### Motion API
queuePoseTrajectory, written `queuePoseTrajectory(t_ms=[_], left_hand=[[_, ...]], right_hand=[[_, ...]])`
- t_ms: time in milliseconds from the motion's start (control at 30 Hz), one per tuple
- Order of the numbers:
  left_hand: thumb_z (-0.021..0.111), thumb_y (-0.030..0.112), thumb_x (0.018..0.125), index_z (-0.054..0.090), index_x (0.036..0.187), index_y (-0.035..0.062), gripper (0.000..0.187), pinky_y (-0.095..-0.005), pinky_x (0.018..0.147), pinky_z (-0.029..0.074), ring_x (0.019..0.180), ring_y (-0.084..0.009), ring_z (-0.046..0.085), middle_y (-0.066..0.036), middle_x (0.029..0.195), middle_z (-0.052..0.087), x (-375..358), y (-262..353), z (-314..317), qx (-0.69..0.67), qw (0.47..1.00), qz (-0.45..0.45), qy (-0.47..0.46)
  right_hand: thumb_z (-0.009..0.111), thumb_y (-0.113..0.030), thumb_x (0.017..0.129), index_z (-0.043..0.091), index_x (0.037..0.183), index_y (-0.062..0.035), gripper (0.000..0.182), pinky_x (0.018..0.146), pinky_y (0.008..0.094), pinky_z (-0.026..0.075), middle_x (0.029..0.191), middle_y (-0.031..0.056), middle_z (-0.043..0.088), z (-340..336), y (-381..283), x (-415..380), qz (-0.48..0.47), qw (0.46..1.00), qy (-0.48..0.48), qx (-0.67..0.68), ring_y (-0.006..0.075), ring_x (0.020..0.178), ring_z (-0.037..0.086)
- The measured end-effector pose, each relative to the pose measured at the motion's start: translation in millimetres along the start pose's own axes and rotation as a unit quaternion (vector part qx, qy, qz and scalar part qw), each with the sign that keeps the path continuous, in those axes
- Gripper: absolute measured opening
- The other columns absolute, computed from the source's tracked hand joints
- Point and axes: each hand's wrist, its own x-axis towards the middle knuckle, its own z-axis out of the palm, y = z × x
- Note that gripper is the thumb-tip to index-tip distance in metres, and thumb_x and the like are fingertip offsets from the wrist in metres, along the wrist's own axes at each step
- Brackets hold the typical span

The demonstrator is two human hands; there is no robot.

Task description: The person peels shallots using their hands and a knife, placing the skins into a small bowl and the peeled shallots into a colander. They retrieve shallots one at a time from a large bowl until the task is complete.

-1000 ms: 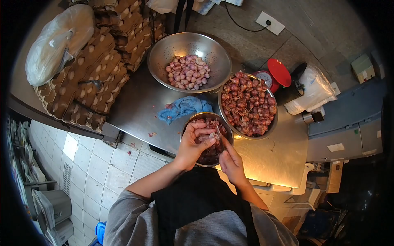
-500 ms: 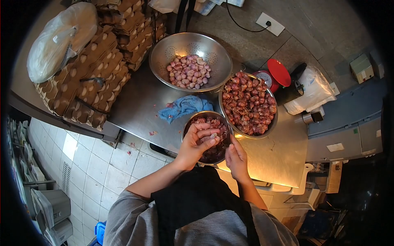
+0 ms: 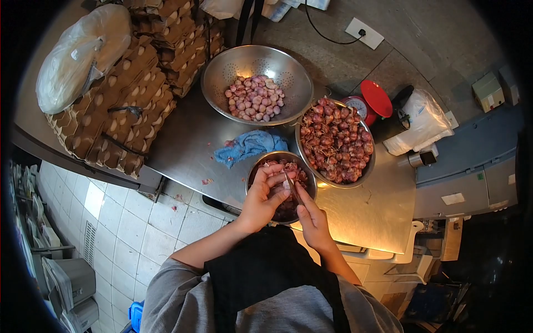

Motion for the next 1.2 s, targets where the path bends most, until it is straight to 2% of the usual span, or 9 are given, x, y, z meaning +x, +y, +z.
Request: queuePoseTrajectory(t_ms=[167, 233, 300, 467, 567, 700, 867, 1133, 1200], left_hand=[[0.049, -0.01, 0.08, 0.028, 0.121, 0.003, 0.049, -0.0287, 0.093, 0.036, 0.112, -0.0172, 0.044, -0.011, 0.117, 0.048, 1.0, -1.7, 2.1, 0.036, 0.999, 0.032, 0.021], [0.049, -0.01, 0.079, 0.027, 0.122, 0.003, 0.05, -0.0289, 0.093, 0.036, 0.112, -0.0172, 0.044, -0.012, 0.117, 0.048, 2.5, -1.6, 0.3, 0.022, 0.999, 0.034, 0.007], [0.05, -0.011, 0.079, 0.027, 0.122, 0.0029, 0.051, -0.029, 0.093, 0.036, 0.113, -0.0173, 0.044, -0.013, 0.117, 0.048, 3.5, -1.8, -2.0, 0.019, 0.999, 0.034, 0.003], [0.049, -0.01, 0.08, 0.026, 0.123, 0.0051, 0.05, -0.0283, 0.093, 0.037, 0.11, -0.0167, 0.046, -0.014, 0.117, 0.05, 4.5, 0.2, -2.4, 0.016, 1.0, 0.017, 0.004], [0.048, -0.009, 0.08, 0.026, 0.122, 0.0044, 0.049, -0.0281, 0.092, 0.037, 0.109, -0.0166, 0.047, -0.015, 0.117, 0.05, 6.2, -0.2, -2.0, 0.043, 0.999, 0.032, 0.004], [0.049, -0.01, 0.08, 0.026, 0.122, 0.0034, 0.05, -0.0282, 0.092, 0.037, 0.111, -0.0168, 0.045, -0.014, 0.117, 0.049, 7.5, 0.7, 0.4, 0.032, 0.999, 0.025, 0.007], [0.05, -0.01, 0.079, 0.024, 0.124, 0.0024, 0.053, -0.0279, 0.092, 0.037, 0.113, -0.0172, 0.044, -0.013, 0.117, 0.049, 9.1, -2.3, -2.7, 0.042, 0.999, 0.033, -0.007], [0.051, -0.007, 0.081, 0.025, 0.122, 0.0032, 0.05, -0.0274, 0.091, 0.039, 0.11, -0.0172, 0.046, -0.015, 0.117, 0.048, 7.9, 0.0, 4.0, 0.037, 0.999, 0.036, -0.007], [0.051, -0.007, 0.081, 0.025, 0.122, 0.0036, 0.05, -0.0278, 0.091, 0.039, 0.109, -0.0177, 0.046, -0.014, 0.117, 0.047, 7.7, -0.4, 4.3, 0.023, 0.999, 0.038, -0.001]], right_hand=[[0.041, -0.014, 0.091, 0.034, 0.131, -0.0041, 0.042, 0.092, 0.0267, 0.035, 0.124, 0.0149, 0.047, -0.5, 10.2, 1.7, -0.002, 1.0, 0.018, 0.021, 0.0207, 0.113, 0.046], [0.041, -0.014, 0.091, 0.034, 0.131, -0.004, 0.041, 0.092, 0.0272, 0.034, 0.125, 0.0151, 0.047, -3.2, 14.5, -1.5, 0.106, 0.986, 0.006, 0.129, 0.0208, 0.113, 0.046], [0.041, -0.015, 0.091, 0.034, 0.131, -0.004, 0.041, 0.093, 0.0276, 0.034, 0.125, 0.015, 0.047, -3.0, 16.5, -1.3, 0.122, 0.981, -0.007, 0.152, 0.0209, 0.113, 0.046], [0.04, -0.015, 0.091, 0.033, 0.131, -0.0041, 0.042, 0.094, 0.0282, 0.033, 0.127, 0.0136, 0.045, 0.6, 6.3, 5.5, -0.008, 1.0, -0.005, 0.014, 0.021, 0.115, 0.044], [0.04, -0.016, 0.091, 0.033, 0.132, -0.0048, 0.042, 0.095, 0.0282, 0.032, 0.128, 0.0128, 0.043, -3.0, 12.5, 6.5, 0.013, 0.999, -0.019, 0.031, 0.0215, 0.116, 0.044], [0.041, -0.016, 0.091, 0.033, 0.132, -0.0062, 0.043, 0.094, 0.0286, 0.033, 0.126, 0.0141, 0.046, -5.5, 13.6, 2.2, 0.141, 0.976, -0.029, 0.163, 0.023, 0.115, 0.045], [0.041, -0.016, 0.091, 0.033, 0.131, -0.0052, 0.042, 0.093, 0.028, 0.034, 0.125, 0.0129, 0.046, -3.1, 5.2, 7.1, 0.014, 1.0, -0.011, 0.024, 0.0221, 0.115, 0.045], [0.04, -0.014, 0.092, 0.035, 0.13, -0.0035, 0.04, 0.093, 0.0249, 0.032, 0.127, 0.0093, 0.043, -8.4, 26.2, 6.3, 0.093, 0.98, 0.018, 0.176, 0.0156, 0.112, 0.043], [0.04, -0.015, 0.092, 0.032, 0.132, -0.0035, 0.042, 0.077, 0.0214, 0.03, 0.106, 0.0039, 0.04, -9.3, 26.5, 7.0, 0.101, 0.972, 0.032, 0.211, 0.0108, 0.092, 0.039]])
